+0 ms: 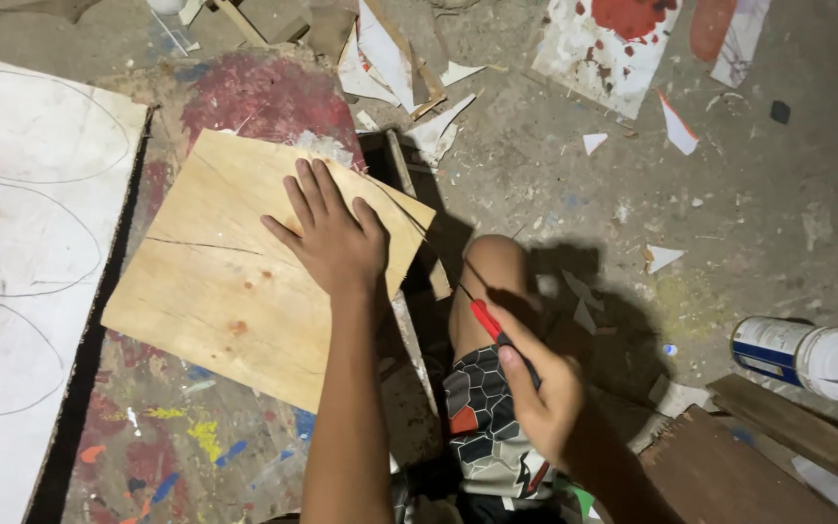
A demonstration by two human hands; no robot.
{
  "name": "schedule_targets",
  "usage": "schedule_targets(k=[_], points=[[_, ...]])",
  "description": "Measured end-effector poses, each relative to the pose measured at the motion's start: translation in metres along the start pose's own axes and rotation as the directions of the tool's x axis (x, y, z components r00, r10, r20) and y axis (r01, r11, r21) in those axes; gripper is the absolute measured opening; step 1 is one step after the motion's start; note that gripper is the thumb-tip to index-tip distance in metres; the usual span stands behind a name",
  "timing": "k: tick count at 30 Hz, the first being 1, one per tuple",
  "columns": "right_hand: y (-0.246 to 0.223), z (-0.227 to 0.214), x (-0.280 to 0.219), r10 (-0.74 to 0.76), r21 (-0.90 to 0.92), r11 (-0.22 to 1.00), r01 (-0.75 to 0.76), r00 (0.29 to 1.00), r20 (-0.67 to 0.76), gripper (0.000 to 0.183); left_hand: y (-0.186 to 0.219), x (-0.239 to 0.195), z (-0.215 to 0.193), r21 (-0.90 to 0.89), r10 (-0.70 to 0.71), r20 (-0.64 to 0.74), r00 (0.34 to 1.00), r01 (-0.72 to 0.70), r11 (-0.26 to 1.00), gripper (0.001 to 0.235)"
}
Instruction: The person cuts a curved shape out of a plywood sheet using a utility knife.
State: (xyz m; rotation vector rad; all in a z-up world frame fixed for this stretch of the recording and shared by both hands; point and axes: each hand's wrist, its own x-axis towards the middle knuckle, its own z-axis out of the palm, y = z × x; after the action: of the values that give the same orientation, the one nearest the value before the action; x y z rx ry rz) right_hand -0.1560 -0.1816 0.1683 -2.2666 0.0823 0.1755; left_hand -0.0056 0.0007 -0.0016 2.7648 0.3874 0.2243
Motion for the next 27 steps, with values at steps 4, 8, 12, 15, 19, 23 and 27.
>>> schedule_targets(k=[4, 8, 12, 15, 19, 23, 27], points=[[0.01, 0.012, 0.005, 0.021, 0.096, 0.995, -0.022, 1.0, 0.015, 0.045, 0.001, -0.002, -0.001, 0.002, -0.009, 0.032, 0.999, 0.009, 1.0, 0.072], [0.039, 0.025, 0.008, -0.088, 0.131, 0.987, 0.089, 0.996, -0.012, 0.043, 0.001, -0.006, 0.0, -0.007, 0.006, -0.017, 1.0, -0.006, 1.0, 0.065], [0.046, 0.038, 0.023, 0.042, -0.133, 0.99, -0.047, 0.998, -0.044, 0.042, -0.003, -0.002, 0.001, 0.011, -0.012, 0.014, 1.0, 0.012, 1.0, 0.07], [0.028, 0.019, 0.045, 0.01, -0.16, 0.987, -0.011, 1.0, -0.007, 0.041, -0.001, 0.007, 0.007, 0.034, 0.0, -0.019, 1.0, 0.001, 0.999, 0.076], [0.001, -0.006, 0.067, -0.062, -0.204, 0.976, 0.079, 0.994, 0.088, 0.041, -0.004, -0.007, 0.006, 0.014, 0.012, -0.047, 0.999, -0.011, 1.0, 0.078], [0.051, 0.031, 0.066, -0.165, 0.093, 0.983, 0.16, 0.985, 0.056, 0.043, -0.005, -0.003, 0.008, 0.023, 0.017, -0.045, 0.999, -0.016, 1.0, 0.078], [-0.006, 0.003, 0.048, -0.011, 0.048, 0.999, 0.005, 0.991, 0.13, 0.047, -0.001, -0.006, 0.001, 0.015, 0.008, -0.021, 1.0, -0.008, 1.0, 0.079]])
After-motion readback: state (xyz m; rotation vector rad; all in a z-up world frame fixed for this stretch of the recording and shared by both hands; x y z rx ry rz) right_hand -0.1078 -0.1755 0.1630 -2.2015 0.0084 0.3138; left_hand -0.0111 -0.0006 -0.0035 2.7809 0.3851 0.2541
